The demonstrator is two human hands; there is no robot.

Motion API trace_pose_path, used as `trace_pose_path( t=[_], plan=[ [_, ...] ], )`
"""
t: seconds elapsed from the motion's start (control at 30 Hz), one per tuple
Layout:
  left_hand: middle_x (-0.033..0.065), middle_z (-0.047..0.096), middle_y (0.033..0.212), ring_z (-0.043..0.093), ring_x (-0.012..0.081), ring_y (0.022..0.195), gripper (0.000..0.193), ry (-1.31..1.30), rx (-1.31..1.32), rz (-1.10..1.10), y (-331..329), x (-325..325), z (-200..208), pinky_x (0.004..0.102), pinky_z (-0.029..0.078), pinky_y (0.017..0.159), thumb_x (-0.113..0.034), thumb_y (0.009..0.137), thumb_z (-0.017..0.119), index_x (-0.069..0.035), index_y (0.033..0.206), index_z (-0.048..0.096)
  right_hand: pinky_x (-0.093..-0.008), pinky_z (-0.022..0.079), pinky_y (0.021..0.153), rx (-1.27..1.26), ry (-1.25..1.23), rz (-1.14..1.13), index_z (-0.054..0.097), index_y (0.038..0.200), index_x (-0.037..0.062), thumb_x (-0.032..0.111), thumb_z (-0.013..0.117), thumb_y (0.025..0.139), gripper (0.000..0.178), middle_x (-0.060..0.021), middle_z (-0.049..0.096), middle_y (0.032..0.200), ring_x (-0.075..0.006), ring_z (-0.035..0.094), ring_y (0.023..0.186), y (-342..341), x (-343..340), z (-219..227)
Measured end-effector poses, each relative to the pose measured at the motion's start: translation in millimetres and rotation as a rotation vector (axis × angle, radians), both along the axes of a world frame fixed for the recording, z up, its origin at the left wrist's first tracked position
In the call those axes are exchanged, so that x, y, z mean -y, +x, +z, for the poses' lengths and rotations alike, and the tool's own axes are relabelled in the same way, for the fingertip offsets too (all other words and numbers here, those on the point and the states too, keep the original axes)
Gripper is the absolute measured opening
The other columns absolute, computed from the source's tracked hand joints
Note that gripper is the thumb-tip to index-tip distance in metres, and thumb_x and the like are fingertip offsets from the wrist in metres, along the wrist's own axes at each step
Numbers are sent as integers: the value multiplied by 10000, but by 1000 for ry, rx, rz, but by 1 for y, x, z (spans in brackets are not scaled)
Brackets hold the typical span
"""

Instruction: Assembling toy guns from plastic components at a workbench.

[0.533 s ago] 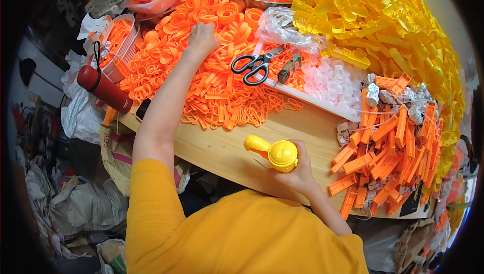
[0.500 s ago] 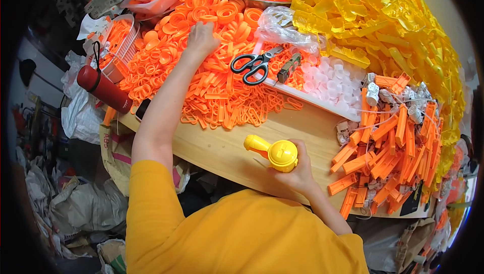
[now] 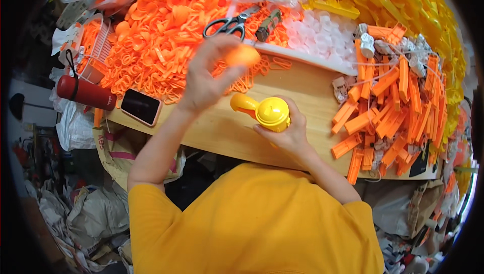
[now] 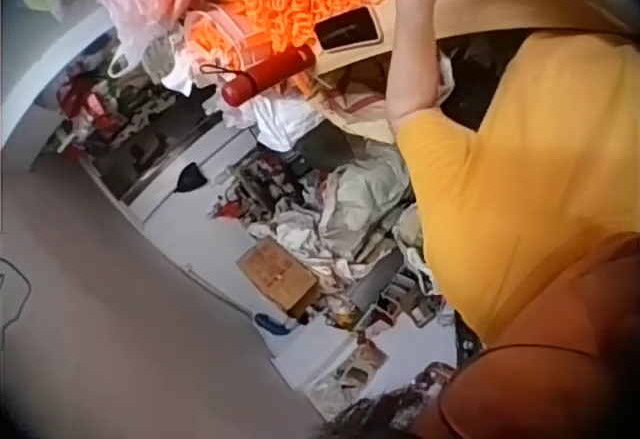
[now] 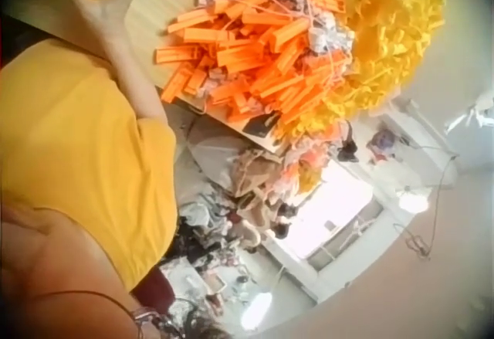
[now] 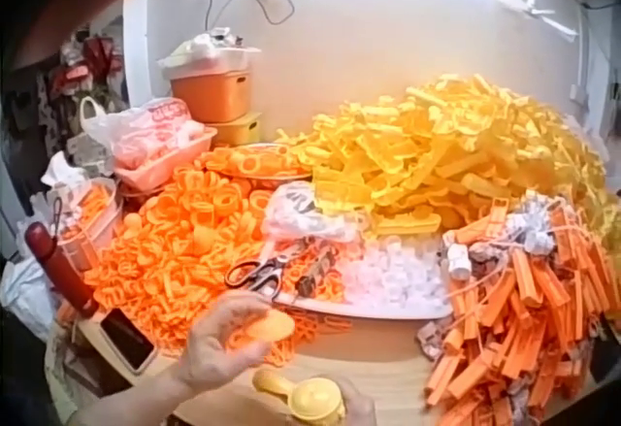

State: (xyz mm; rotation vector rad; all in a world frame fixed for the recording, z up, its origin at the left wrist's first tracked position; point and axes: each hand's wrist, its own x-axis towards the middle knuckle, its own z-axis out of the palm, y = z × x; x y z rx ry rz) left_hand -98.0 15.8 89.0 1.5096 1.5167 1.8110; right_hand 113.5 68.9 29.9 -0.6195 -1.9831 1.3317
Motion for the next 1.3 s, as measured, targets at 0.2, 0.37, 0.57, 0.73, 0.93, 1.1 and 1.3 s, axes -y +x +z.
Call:
trace_pose_path(
  t=[0.2, 0.37, 0.57, 0.73, 0.93, 1.1, 1.3],
  plan=[
    [149, 581, 1171, 613, 236, 1044, 372, -111, -267, -216, 54, 33, -8, 327, 486, 906, -52, 748, 720, -6, 1108, 634, -322, 538, 770, -106, 16, -9, 549, 1140, 40, 167, 849, 669, 573, -123, 665, 1001, -230, 677, 896, -4, 0, -2],
    [174, 617, 1099, 656, 255, 881, 217, -113, -223, -187, 57, 31, -9, 306, 524, 740, -73, 768, 720, 10, 958, 656, -329, 540, 741, -135, 16, 13, 572, 1112, 31, 125, 819, 663, 521, -133, 661, 990, -244, 677, 877, -5, 3, 2],
    [133, 609, 787, 587, 214, 680, 117, -226, -359, -176, 73, 7, -10, 298, 454, 565, -63, 825, 665, 17, 785, 589, -343, 532, 688, -94, 299, 57, 595, 1061, 4, 134, 835, 622, 517, -152, 653, 934, -292, 669, 825, -2, 17, -5],
    [134, 545, 712, 560, 272, 676, 123, -264, -252, -211, 76, 7, -14, 344, 452, 603, -99, 857, 607, 16, 815, 597, -366, 531, 651, -77, 303, 63, 604, 1009, -23, 165, 853, 590, 523, -157, 648, 850, -307, 664, 768, -2, 24, -9],
    [143, 524, 712, 536, 309, 666, 156, -243, -320, -259, 72, 27, -13, 376, 433, 603, -116, 857, 574, 5, 759, 556, -369, 513, 581, -97, 444, 108, 603, 905, -4, 112, 814, 596, 392, -145, 628, 790, -308, 644, 693, -7, 28, 1],
    [138, 523, 703, 534, 303, 653, 159, -214, -264, -236, 74, 25, -9, 367, 432, 574, -122, 855, 583, -2, 752, 562, -359, 513, 577, -120, 447, 110, 599, 897, 2, 77, 785, 617, 344, -134, 629, 790, -294, 647, 692, -7, 27, 0],
    [142, 574, 729, 573, 288, 656, 163, -246, -246, -172, 76, 23, -13, 345, 458, 586, -140, 851, 606, 9, 785, 600, -356, 521, 604, -123, 390, 73, 596, 951, 1, 104, 811, 627, 403, -134, 630, 811, -301, 656, 729, -8, 27, 0]
  ],
)
